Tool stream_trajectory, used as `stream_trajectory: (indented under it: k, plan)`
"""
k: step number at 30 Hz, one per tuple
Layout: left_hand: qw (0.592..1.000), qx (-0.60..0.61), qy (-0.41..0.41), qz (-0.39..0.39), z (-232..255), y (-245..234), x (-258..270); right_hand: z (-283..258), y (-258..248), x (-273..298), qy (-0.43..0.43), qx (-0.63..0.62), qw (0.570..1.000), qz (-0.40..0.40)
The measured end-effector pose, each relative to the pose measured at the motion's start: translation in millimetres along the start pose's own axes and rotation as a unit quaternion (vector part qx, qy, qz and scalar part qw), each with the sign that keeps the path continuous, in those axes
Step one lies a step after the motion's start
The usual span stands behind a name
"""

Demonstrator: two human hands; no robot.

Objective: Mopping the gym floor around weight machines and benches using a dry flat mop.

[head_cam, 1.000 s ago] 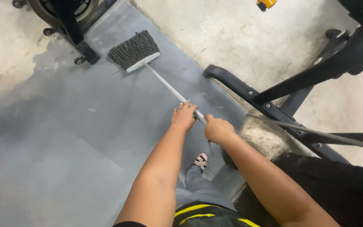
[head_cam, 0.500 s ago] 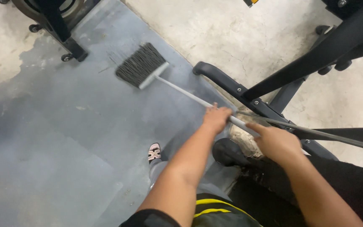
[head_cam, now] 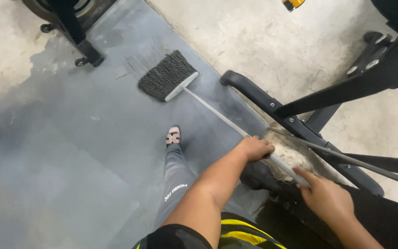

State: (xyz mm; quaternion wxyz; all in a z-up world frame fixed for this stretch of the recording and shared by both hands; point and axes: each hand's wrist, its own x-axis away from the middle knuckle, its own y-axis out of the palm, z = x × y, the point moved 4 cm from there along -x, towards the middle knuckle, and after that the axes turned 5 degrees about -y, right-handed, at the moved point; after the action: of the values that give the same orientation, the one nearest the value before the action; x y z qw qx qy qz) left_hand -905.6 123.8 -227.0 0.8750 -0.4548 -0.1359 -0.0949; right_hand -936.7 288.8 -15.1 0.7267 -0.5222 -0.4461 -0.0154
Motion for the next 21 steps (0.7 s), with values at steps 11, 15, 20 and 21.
stream_trajectory:
  k: [11, 15, 20, 21]
  plan:
    - [0.988, 0.002, -0.152, -0.021, -213, -127, 25, -194, -41, -151, -0.075, -0.074, 0.991, 0.081]
    - [0.945, 0.050, -0.323, 0.012, -317, -192, 45, -302, -95, -217, -0.119, -0.105, 0.982, 0.107]
    - [0.929, 0.059, -0.361, 0.056, -421, -277, 73, -416, -167, -304, -0.116, -0.112, 0.985, 0.061]
    - [0.937, 0.045, -0.346, 0.028, -432, -293, 80, -436, -179, -319, -0.111, -0.109, 0.987, 0.047]
